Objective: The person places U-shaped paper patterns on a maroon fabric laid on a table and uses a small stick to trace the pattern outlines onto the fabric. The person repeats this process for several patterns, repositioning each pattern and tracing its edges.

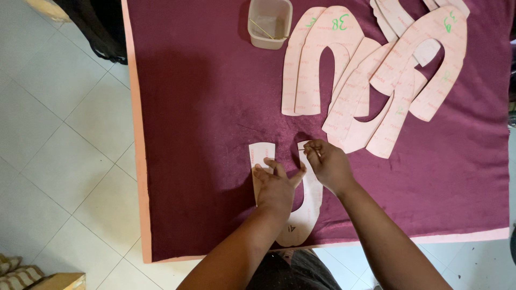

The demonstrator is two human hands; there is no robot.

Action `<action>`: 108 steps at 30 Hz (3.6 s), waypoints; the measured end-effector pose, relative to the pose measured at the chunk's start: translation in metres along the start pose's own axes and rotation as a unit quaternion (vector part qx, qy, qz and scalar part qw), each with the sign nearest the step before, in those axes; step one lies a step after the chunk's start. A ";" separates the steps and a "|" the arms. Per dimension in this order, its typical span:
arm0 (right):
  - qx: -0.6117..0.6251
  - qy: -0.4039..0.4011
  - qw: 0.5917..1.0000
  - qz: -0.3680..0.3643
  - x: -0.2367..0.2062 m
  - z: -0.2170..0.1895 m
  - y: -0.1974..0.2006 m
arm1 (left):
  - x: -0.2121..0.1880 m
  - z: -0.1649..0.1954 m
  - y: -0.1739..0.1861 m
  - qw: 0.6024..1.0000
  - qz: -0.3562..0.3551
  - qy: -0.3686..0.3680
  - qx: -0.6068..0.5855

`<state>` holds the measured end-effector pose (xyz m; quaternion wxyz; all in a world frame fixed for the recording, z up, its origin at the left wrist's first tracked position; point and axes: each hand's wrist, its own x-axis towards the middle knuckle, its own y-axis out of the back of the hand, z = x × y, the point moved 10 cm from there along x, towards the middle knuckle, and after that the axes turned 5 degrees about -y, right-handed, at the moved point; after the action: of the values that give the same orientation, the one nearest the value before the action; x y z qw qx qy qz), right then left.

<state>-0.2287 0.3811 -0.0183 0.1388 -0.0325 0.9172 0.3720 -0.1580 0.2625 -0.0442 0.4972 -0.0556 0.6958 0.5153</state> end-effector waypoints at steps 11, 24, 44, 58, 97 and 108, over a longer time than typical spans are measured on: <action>-0.007 -0.014 1.000 0.008 0.006 0.006 -0.002 | 0.004 -0.002 -0.003 0.999 0.011 0.015 -0.035; -0.026 -0.040 0.999 0.008 -0.001 0.012 0.002 | -0.010 -0.003 0.004 0.999 -0.043 -0.014 -0.020; -0.051 -0.091 0.993 0.054 -0.007 0.045 0.033 | -0.016 -0.005 0.014 0.999 -0.036 -0.014 -0.023; -0.076 -0.079 0.990 0.087 -0.014 0.044 0.040 | -0.017 -0.006 0.012 0.999 -0.030 0.009 -0.045; -0.035 -0.061 0.990 0.125 -0.022 0.055 0.040 | -0.022 -0.005 0.009 0.988 -0.046 0.044 -0.140; -0.056 0.009 0.992 0.113 -0.037 0.049 0.030 | -0.024 -0.005 0.011 0.988 -0.032 0.040 -0.144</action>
<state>-0.1871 0.4345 -0.0216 0.0854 0.0602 0.8941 0.4356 -0.1559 0.2530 -0.0193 0.4722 -0.1691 0.6316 0.5912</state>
